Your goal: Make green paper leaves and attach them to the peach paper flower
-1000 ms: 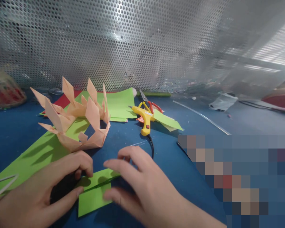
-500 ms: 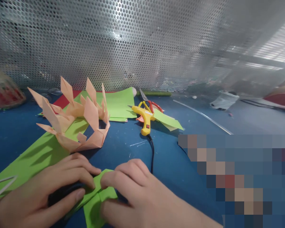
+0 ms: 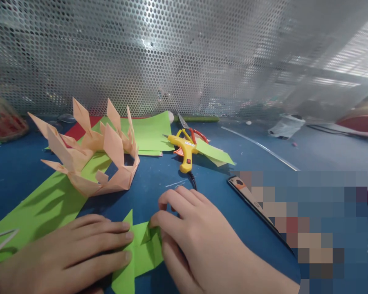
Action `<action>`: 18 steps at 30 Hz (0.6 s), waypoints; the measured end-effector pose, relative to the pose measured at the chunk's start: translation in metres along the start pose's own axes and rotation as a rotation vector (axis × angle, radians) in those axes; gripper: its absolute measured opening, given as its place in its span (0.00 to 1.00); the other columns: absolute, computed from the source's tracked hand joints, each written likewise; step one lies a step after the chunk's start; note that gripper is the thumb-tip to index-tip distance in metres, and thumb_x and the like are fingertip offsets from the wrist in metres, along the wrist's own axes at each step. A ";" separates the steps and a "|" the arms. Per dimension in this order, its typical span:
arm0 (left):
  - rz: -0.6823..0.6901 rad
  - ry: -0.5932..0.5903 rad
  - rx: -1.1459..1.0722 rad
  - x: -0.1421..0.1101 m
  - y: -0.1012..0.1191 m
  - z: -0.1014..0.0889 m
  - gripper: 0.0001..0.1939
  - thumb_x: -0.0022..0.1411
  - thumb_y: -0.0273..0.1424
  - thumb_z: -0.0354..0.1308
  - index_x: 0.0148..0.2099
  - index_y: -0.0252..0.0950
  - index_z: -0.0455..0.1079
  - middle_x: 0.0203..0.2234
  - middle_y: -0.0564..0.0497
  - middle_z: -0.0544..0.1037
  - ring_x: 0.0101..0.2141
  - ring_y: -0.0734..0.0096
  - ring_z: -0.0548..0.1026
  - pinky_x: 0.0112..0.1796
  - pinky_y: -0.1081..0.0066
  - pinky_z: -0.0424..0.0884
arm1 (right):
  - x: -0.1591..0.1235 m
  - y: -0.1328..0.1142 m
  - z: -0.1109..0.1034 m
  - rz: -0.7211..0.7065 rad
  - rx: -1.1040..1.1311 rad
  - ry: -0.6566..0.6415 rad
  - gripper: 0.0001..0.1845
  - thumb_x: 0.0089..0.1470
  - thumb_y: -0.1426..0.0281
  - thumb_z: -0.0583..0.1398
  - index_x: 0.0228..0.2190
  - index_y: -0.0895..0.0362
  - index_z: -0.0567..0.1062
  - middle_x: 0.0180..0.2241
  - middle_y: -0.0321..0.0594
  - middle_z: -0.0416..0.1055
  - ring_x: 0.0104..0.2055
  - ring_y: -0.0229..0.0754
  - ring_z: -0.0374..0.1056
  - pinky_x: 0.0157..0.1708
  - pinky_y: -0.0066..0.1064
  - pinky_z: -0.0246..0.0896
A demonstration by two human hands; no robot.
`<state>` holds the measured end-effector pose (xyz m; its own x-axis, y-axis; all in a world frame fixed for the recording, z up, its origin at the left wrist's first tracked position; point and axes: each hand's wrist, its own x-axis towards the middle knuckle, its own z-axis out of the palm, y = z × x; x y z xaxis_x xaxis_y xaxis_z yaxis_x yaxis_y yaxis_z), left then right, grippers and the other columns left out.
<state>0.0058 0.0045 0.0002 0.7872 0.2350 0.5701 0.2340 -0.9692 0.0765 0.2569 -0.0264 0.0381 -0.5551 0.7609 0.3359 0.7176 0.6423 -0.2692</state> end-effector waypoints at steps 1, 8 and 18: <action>0.020 0.010 0.031 0.001 0.001 0.000 0.19 0.78 0.31 0.42 0.48 0.39 0.75 0.44 0.55 0.85 0.45 0.74 0.80 0.48 0.73 0.70 | -0.001 -0.001 0.000 0.029 0.024 -0.008 0.13 0.60 0.76 0.53 0.30 0.54 0.75 0.34 0.41 0.73 0.34 0.44 0.70 0.35 0.38 0.70; 0.071 0.004 0.179 0.005 0.003 -0.005 0.17 0.77 0.27 0.45 0.45 0.40 0.76 0.40 0.58 0.86 0.41 0.74 0.80 0.44 0.69 0.68 | -0.009 -0.006 0.007 0.214 0.032 -0.008 0.16 0.39 0.73 0.75 0.24 0.54 0.73 0.26 0.33 0.71 0.28 0.41 0.70 0.24 0.29 0.67; 0.098 0.021 0.202 0.002 0.000 -0.001 0.21 0.78 0.25 0.43 0.44 0.42 0.78 0.41 0.66 0.84 0.39 0.77 0.78 0.42 0.71 0.68 | -0.017 -0.004 0.017 0.002 0.184 0.045 0.12 0.60 0.81 0.59 0.35 0.52 0.76 0.31 0.34 0.73 0.31 0.37 0.70 0.33 0.26 0.68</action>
<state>0.0070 0.0051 0.0021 0.8000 0.1370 0.5841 0.2686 -0.9524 -0.1445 0.2564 -0.0408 0.0178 -0.5312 0.7603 0.3739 0.6278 0.6496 -0.4288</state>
